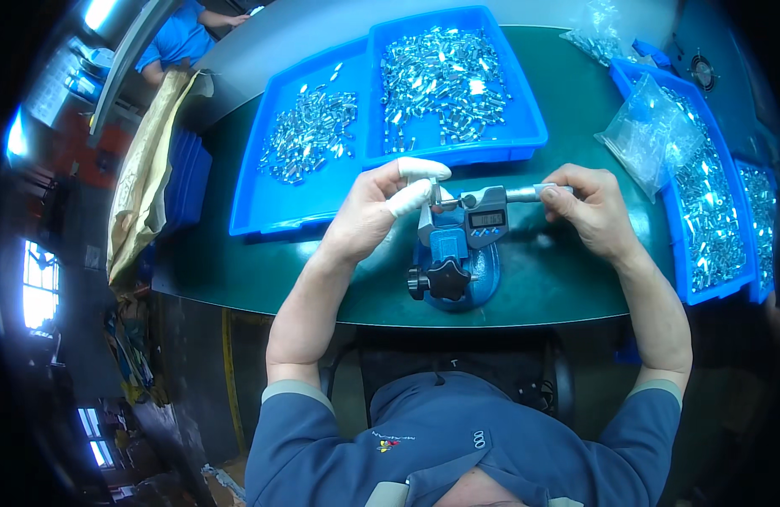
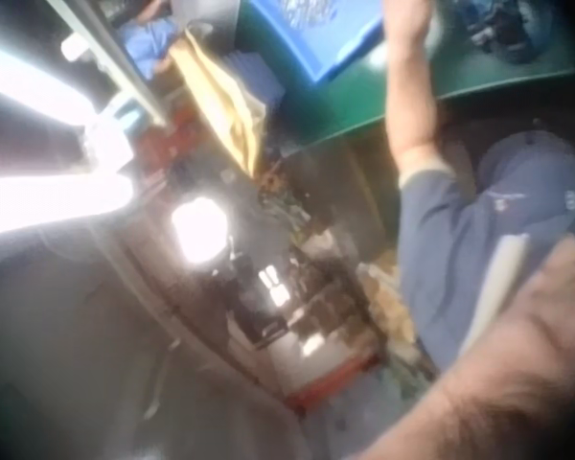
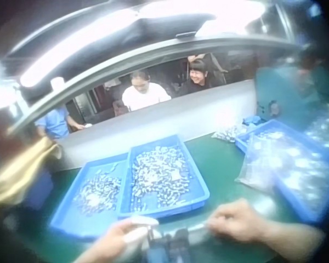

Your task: The person picks metal components one at a time from a blue tray, measures them using a digital micrometer, and places them into another blue tray.

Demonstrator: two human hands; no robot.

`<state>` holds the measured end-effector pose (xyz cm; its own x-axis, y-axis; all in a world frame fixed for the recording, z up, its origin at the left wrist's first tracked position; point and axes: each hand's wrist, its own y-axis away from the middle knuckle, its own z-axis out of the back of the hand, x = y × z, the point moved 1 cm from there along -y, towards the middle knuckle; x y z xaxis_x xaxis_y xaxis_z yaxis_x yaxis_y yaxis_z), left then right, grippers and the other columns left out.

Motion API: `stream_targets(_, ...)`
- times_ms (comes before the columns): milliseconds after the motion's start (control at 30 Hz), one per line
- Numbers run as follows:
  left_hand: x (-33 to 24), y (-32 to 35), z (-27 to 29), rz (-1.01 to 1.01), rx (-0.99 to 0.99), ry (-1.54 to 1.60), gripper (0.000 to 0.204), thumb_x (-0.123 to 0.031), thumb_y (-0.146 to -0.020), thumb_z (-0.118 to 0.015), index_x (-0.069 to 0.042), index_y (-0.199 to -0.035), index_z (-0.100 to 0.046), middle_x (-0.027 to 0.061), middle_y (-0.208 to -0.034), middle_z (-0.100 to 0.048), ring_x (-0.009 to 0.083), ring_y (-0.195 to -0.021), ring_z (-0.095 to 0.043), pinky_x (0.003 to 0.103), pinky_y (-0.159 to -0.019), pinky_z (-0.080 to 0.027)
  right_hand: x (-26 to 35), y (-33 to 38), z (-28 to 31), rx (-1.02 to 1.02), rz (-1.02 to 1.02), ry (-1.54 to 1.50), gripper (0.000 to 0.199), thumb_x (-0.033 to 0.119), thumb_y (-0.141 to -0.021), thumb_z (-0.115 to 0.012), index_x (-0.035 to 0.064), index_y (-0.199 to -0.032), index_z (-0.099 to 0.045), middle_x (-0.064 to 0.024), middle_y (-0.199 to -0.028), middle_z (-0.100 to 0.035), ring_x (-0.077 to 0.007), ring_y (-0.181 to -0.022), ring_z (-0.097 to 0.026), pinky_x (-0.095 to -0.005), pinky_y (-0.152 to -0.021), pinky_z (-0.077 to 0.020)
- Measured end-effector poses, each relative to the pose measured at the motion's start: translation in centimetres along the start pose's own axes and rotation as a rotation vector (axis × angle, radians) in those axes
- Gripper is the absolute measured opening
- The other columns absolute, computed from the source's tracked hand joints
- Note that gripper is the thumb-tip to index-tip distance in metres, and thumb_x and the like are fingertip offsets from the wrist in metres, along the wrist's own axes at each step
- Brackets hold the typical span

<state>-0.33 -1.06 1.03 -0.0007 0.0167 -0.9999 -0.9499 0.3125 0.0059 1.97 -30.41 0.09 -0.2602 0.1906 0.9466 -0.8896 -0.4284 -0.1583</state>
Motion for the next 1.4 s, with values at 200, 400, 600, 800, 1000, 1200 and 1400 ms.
stream_targets(200, -0.5, 0.0, 0.0, 0.074, 0.002, -0.005, 0.026, -0.018, -0.095, -0.063, -0.003, -0.116, -0.066, 0.0095, -0.096, -0.071, 0.0167, -0.092, -0.067, 0.031, -0.084, -0.053, 0.2, 0.1, 0.0, 0.003, -0.004, -0.026, 0.025, 0.024, -0.091, -0.069, -0.0014, -0.091, -0.068, -0.0025, -0.073, -0.063, -0.0081, -0.067, -0.058, -0.0231, -0.061, -0.0427)
stream_targets(400, -0.1, 0.0, 0.1, 0.066, -0.021, 0.023, 0.023, -0.012, -0.092, -0.066, -0.003, -0.113, -0.067, 0.0086, -0.092, -0.071, 0.0155, -0.084, -0.069, 0.028, -0.068, -0.055, 0.5, 0.1, -0.1, -0.027, 0.059, 0.024, 0.024, 0.021, -0.088, -0.072, -0.0009, -0.096, -0.068, -0.0029, -0.079, -0.065, -0.0084, -0.074, -0.058, -0.0231, -0.066, -0.0438)
stream_targets(600, 0.1, -0.1, 0.1, 0.04, -0.039, 0.009, 0.021, -0.011, -0.091, -0.067, -0.005, -0.11, -0.067, 0.0071, -0.089, -0.07, 0.0139, -0.081, -0.068, 0.026, -0.063, -0.054, 0.4, 0.1, -0.1, -0.021, 0.05, 0.027, 0.023, 0.022, -0.089, -0.071, -0.0007, -0.094, -0.068, -0.0029, -0.078, -0.064, -0.0082, -0.072, -0.058, -0.0231, -0.065, -0.0434)
stream_targets(800, -0.2, 0.0, -0.1, 0.076, -0.028, 0.041, 0.02, -0.011, -0.091, -0.066, -0.004, -0.11, -0.067, 0.0068, -0.09, -0.07, 0.0136, -0.082, -0.067, 0.027, -0.068, -0.054, 0.1, 0.1, 0.0, -0.019, -0.004, 0.005, 0.024, 0.023, -0.091, -0.068, -0.0009, -0.088, -0.068, -0.0029, -0.071, -0.063, -0.0081, -0.065, -0.057, -0.0237, -0.059, -0.0413)
stream_targets(1000, 0.3, -0.2, 0.0, 0.035, -0.028, 0.002, 0.024, -0.017, -0.094, -0.065, -0.002, -0.112, -0.067, 0.0068, -0.091, -0.07, 0.0138, -0.087, -0.066, 0.029, -0.081, -0.053, 0.1, 0.1, -0.1, -0.021, 0.005, 0.009, 0.025, 0.024, -0.092, -0.068, -0.0009, -0.087, -0.068, -0.0025, -0.07, -0.062, -0.0083, -0.064, -0.057, -0.0234, -0.059, -0.0415)
stream_targets(1200, 0.7, -0.4, 0.1, 0.015, -0.011, -0.023, 0.03, -0.025, -0.095, -0.065, -0.003, -0.115, -0.067, 0.0059, -0.094, -0.07, 0.013, -0.088, -0.067, 0.028, -0.08, -0.053, 0.2, 0.1, -0.1, -0.019, 0.012, 0.002, 0.026, 0.025, -0.092, -0.068, -0.0008, -0.087, -0.069, -0.0026, -0.07, -0.062, -0.0084, -0.064, -0.057, -0.0233, -0.059, -0.0415)
stream_targets(1400, 0.8, -0.4, 0.4, 0.05, 0.002, 0.005, 0.029, -0.023, -0.095, -0.064, -0.002, -0.115, -0.067, 0.0066, -0.097, -0.07, 0.0128, -0.088, -0.068, 0.028, -0.081, -0.054, 0.2, 0.1, 0.0, -0.017, 0.012, 0.002, 0.025, 0.024, -0.092, -0.068, -0.0009, -0.088, -0.069, -0.0027, -0.071, -0.062, -0.0086, -0.064, -0.057, -0.0236, -0.059, -0.0417)
